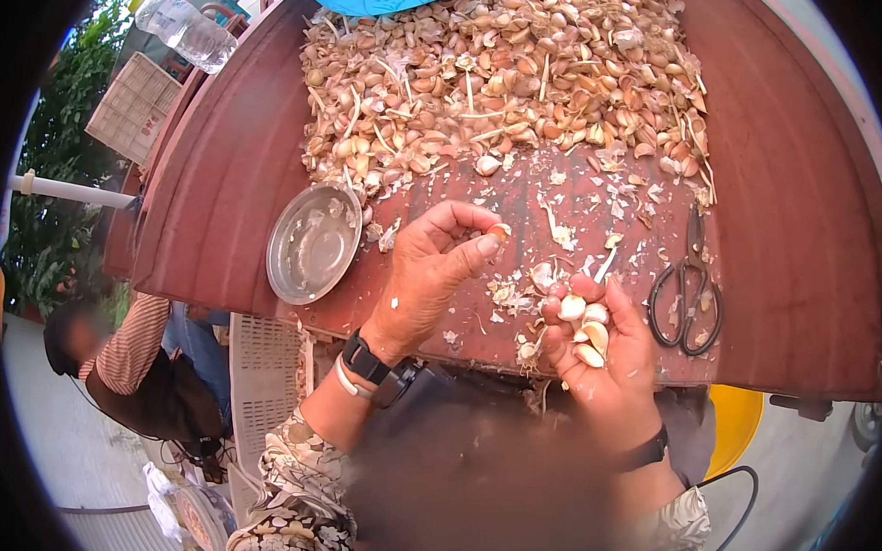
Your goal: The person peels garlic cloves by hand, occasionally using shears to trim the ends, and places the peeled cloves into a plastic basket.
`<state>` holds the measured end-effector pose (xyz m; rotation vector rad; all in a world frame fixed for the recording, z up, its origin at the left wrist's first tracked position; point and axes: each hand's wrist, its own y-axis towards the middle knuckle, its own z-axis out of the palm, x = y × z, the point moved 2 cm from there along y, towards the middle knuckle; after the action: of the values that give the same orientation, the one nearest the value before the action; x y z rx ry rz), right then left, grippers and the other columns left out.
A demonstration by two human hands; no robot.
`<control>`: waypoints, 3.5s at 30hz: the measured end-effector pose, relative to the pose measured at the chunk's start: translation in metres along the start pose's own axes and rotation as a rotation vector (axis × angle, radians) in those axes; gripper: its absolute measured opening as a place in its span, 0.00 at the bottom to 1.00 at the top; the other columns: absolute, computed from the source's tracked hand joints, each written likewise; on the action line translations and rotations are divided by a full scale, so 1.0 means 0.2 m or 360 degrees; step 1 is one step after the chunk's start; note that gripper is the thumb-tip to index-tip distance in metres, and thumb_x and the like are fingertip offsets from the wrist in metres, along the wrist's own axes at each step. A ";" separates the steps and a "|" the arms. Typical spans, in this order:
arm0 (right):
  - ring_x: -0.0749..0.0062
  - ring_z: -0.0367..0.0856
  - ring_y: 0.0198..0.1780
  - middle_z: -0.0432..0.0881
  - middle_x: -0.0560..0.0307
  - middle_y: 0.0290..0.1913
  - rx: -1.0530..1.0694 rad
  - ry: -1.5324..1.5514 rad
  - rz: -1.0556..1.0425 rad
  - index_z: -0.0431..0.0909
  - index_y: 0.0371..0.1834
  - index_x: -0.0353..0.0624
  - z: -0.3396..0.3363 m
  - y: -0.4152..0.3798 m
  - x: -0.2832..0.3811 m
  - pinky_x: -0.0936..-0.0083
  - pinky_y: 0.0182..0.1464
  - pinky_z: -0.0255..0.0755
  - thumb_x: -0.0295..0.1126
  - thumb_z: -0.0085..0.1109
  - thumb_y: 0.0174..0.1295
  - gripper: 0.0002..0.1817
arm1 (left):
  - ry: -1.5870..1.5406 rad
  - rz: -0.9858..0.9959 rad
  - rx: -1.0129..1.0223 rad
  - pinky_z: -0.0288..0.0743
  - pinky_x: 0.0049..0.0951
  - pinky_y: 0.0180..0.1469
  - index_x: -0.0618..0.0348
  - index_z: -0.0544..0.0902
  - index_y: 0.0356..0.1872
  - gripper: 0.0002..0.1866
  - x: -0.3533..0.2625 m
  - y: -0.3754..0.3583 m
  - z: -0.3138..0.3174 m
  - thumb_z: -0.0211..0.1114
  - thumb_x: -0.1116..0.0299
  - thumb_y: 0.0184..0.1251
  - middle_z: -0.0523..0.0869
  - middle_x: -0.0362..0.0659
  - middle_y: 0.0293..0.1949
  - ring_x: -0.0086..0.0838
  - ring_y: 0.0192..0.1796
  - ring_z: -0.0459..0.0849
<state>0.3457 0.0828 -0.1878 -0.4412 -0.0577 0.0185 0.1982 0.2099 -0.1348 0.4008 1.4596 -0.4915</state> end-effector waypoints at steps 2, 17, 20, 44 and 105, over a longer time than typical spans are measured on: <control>0.60 0.83 0.45 0.81 0.49 0.44 0.0066 0.0052 0.0054 0.77 0.49 0.40 -0.01 0.01 0.00 0.64 0.40 0.81 0.45 0.46 0.72 0.19 | -0.0234 0.0238 0.0234 0.73 0.21 0.38 0.64 0.79 0.43 0.09 -0.17 -0.16 0.15 0.65 0.73 0.64 0.83 0.42 0.38 0.23 0.38 0.80; 0.61 0.83 0.46 0.82 0.49 0.44 0.0082 0.0047 0.0043 0.77 0.49 0.40 0.04 -0.02 -0.01 0.64 0.44 0.82 0.46 0.45 0.73 0.20 | 0.0397 0.0923 0.0924 0.77 0.33 0.35 0.70 0.82 0.39 0.07 -0.46 -0.32 0.35 0.64 0.79 0.61 0.81 0.54 0.39 0.40 0.38 0.83; 0.63 0.83 0.45 0.82 0.50 0.43 0.0111 0.0140 0.0049 0.77 0.48 0.40 0.02 -0.01 0.00 0.65 0.42 0.82 0.45 0.46 0.72 0.19 | 0.0877 0.0697 0.0320 0.74 0.27 0.45 0.60 0.84 0.44 0.11 -0.26 -0.18 0.35 0.64 0.78 0.59 0.81 0.46 0.41 0.35 0.44 0.82; 0.73 0.79 0.37 0.79 0.55 0.39 -0.0017 -0.0136 -0.0038 0.77 0.44 0.41 0.01 -0.01 0.05 0.82 0.27 0.71 0.34 0.58 0.68 0.09 | 0.2174 0.0680 -0.0237 0.75 0.46 0.44 0.64 0.79 0.36 0.09 0.18 0.50 -0.25 0.60 0.77 0.51 0.80 0.55 0.38 0.53 0.42 0.80; 0.81 0.69 0.26 0.74 0.57 0.31 -0.0015 -0.0527 0.0209 0.73 0.41 0.39 0.10 -0.12 -0.27 0.86 0.22 0.63 0.42 0.52 0.72 0.15 | -0.0122 0.0311 0.0050 0.73 0.23 0.39 0.66 0.81 0.40 0.06 -0.10 -0.60 0.07 0.64 0.79 0.63 0.78 0.45 0.45 0.22 0.38 0.78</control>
<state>0.2910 0.0675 -0.1627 -0.4476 -0.3545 0.2208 0.1428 0.1029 -0.1097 0.5384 1.3242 -0.3693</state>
